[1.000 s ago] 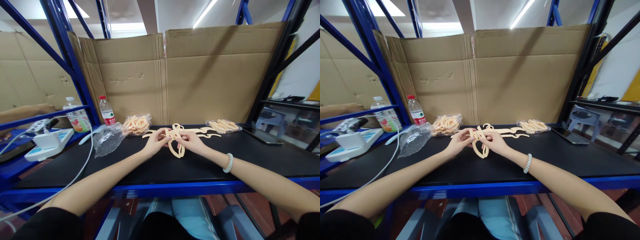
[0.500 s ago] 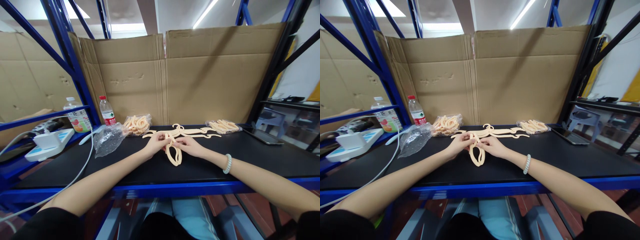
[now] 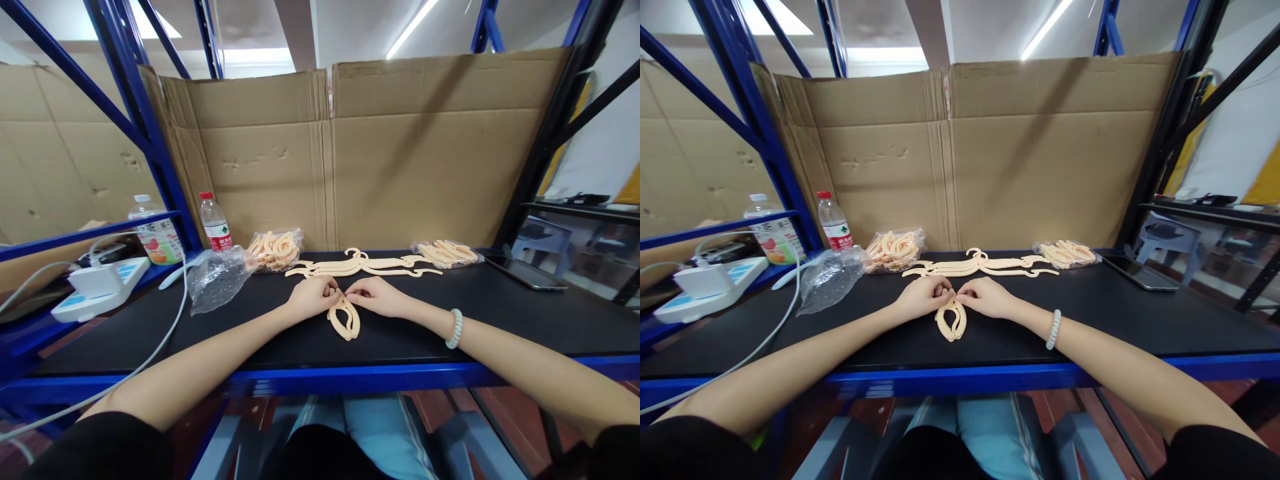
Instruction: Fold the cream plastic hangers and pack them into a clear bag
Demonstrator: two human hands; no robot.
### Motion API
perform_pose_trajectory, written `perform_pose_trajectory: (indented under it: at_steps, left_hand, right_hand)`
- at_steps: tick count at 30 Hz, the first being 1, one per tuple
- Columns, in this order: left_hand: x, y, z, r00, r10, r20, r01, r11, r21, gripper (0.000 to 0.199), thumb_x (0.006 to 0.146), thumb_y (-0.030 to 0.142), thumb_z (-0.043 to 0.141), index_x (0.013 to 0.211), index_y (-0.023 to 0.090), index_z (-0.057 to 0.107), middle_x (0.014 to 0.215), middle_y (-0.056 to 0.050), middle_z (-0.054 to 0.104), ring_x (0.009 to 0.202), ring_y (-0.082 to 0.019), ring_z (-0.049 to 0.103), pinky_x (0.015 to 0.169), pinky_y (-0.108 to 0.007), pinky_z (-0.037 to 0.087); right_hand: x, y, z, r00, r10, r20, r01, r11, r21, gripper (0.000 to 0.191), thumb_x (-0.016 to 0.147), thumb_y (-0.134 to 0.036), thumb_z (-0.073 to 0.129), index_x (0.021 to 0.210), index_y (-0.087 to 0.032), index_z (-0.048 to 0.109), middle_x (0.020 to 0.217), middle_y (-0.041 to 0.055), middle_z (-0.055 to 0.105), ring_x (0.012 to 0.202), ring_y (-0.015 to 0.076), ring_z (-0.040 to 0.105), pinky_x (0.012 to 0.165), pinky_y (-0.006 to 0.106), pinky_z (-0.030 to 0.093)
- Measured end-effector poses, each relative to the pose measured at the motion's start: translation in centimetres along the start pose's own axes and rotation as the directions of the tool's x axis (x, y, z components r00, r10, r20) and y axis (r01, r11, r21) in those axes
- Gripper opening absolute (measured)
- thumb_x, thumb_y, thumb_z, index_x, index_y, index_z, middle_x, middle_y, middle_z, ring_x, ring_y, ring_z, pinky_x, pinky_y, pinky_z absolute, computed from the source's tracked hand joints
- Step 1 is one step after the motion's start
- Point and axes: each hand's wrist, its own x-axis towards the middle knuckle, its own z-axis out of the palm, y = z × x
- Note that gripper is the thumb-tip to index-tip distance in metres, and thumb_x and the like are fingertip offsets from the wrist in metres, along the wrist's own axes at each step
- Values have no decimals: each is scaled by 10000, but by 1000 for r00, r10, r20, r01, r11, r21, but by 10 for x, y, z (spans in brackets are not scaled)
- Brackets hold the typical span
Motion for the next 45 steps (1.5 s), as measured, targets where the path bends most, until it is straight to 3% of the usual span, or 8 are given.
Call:
perform_pose_trajectory:
  at_steps: [3, 7, 13, 24, 29, 35, 40, 45]
  left_hand:
    - [-1, 1, 0, 998, 47, -29, -45, 997, 55, 223, 787, 373, 572, 888, 181, 625, 668, 5, 572, 648, -179, 556, 560, -264, 379]
    - [-3, 7, -4, 984, 169, -60, -165, 984, 65, 354, 828, 372, 554, 1113, 163, 545, 1014, -84, 593, 909, -225, 580, 775, -330, 463]
    - [-9, 16, -5, 905, 388, 173, -394, 919, 3, 457, 886, 451, 497, 1236, 157, 503, 1254, -154, 558, 1180, -287, 503, 1012, -427, 370]
    - [-4, 0, 4, 899, 308, 312, -315, 949, -31, 509, 921, 487, 420, 1330, 189, 477, 1417, -136, 445, 1371, -315, 291, 1100, -521, 226]
    - [-1, 4, 2, 904, 404, 139, -408, 913, -1, 397, 942, 401, 400, 1228, 179, 564, 1294, -122, 568, 1248, -266, 471, 1062, -441, 335]
    - [12, -16, -7, 944, 326, -45, -322, 944, 70, 357, 941, 293, 352, 1198, 167, 566, 1242, -123, 592, 1195, -249, 495, 1051, -446, 352]
    - [20, -47, -7, 972, 231, -45, -225, 967, 122, 368, 880, 234, 418, 1206, 149, 566, 1267, -129, 584, 1198, -262, 507, 1048, -453, 367]
    - [20, -54, -2, 979, 205, 15, -205, 965, 165, 370, 823, 191, 488, 1174, 140, 590, 1230, -125, 615, 1168, -259, 543, 1042, -425, 381]
  right_hand:
    - [-1, -3, -2, 1000, -18, 12, 18, 1000, -11, 248, 878, -305, 534, 942, -133, 701, 672, 12, 615, 562, 119, 489, 529, 227, 337]
    - [-1, -2, -3, 1000, -16, -7, 16, 1000, -21, 227, 882, -285, 524, 895, -135, 694, 650, 4, 609, 539, 114, 484, 520, 228, 331]
    - [0, 4, -4, 999, -3, -51, -1, 998, -65, 195, 863, -253, 531, 797, -140, 674, 615, -3, 600, 532, 117, 488, 515, 231, 327]
    - [-1, 4, -3, 999, 0, -41, -2, 999, -50, 170, 836, -217, 539, 784, -145, 684, 653, 14, 634, 558, 129, 515, 531, 236, 359]
    - [0, 5, -1, 999, 5, -43, -7, 999, -53, 177, 847, -239, 544, 807, -147, 689, 648, 11, 634, 550, 130, 523, 523, 239, 359]
    - [3, 11, -16, 986, -71, -150, 40, 979, -199, 146, 849, -202, 551, 839, -169, 692, 749, 36, 667, 683, 173, 573, 657, 287, 427]
    - [3, 36, -31, 970, -76, -232, -18, 925, -380, 187, 841, -195, 578, 997, -140, 666, 1017, 123, 641, 963, 257, 561, 888, 400, 427]
    - [2, 49, -29, 991, 18, -135, -71, 913, -402, 279, 834, -200, 603, 1095, -109, 630, 1150, 165, 591, 1100, 284, 533, 987, 420, 397]
